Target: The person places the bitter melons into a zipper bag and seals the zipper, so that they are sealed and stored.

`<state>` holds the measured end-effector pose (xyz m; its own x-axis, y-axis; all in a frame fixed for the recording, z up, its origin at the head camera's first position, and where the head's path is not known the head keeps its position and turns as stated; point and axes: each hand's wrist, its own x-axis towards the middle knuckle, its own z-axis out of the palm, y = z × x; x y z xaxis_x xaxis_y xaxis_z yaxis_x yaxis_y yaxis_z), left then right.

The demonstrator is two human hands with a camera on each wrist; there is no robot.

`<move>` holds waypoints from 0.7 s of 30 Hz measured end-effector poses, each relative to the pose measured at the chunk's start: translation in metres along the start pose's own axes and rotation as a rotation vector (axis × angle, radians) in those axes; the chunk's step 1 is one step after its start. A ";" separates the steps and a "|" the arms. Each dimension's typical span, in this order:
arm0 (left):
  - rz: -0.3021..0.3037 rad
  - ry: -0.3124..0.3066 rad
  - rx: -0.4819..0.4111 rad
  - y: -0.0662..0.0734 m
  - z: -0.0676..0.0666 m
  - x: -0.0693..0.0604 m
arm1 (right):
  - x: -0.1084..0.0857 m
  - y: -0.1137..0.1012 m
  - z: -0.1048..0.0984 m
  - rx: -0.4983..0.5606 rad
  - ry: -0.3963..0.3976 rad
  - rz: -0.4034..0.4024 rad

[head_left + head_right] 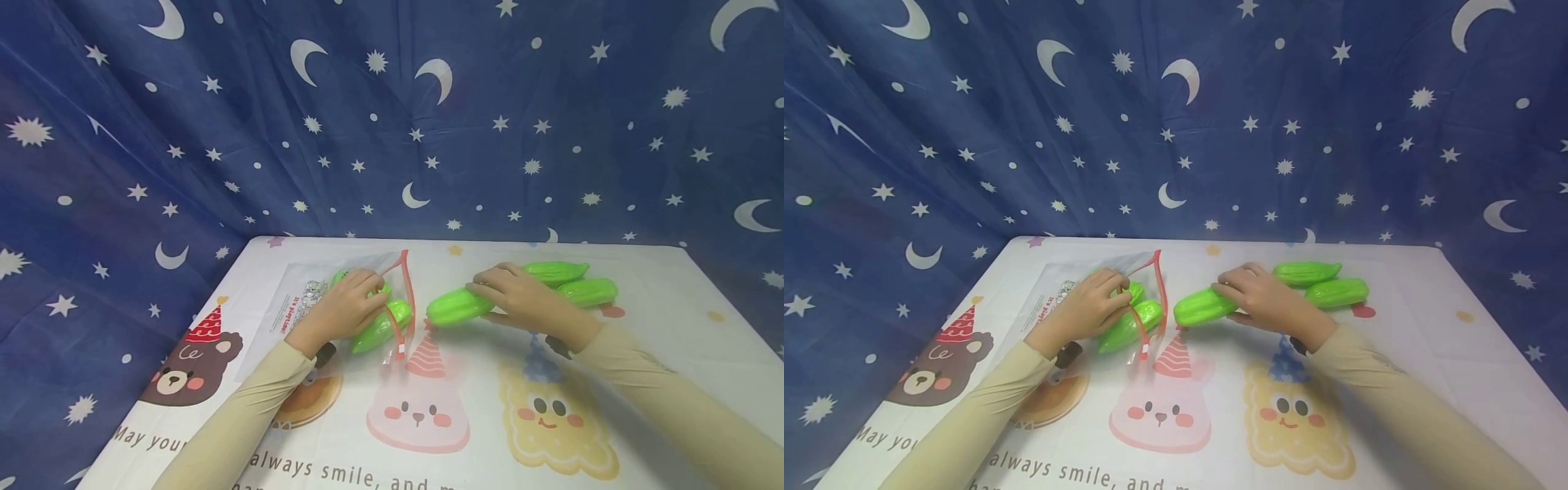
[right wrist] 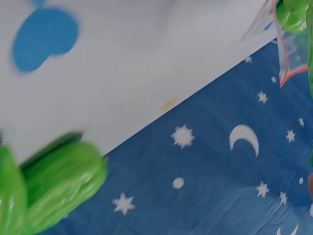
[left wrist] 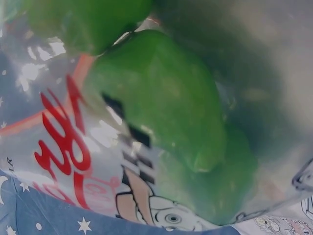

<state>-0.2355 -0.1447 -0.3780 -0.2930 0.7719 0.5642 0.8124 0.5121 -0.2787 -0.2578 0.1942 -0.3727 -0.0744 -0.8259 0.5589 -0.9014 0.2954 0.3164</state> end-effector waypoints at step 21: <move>0.023 0.000 -0.015 0.000 -0.002 0.000 | 0.034 -0.017 0.027 0.011 -0.095 0.012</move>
<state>-0.2345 -0.1457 -0.3761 -0.2745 0.7833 0.5577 0.8263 0.4888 -0.2799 -0.2567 0.1478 -0.3801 -0.1247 -0.8642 0.4874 -0.9048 0.3006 0.3016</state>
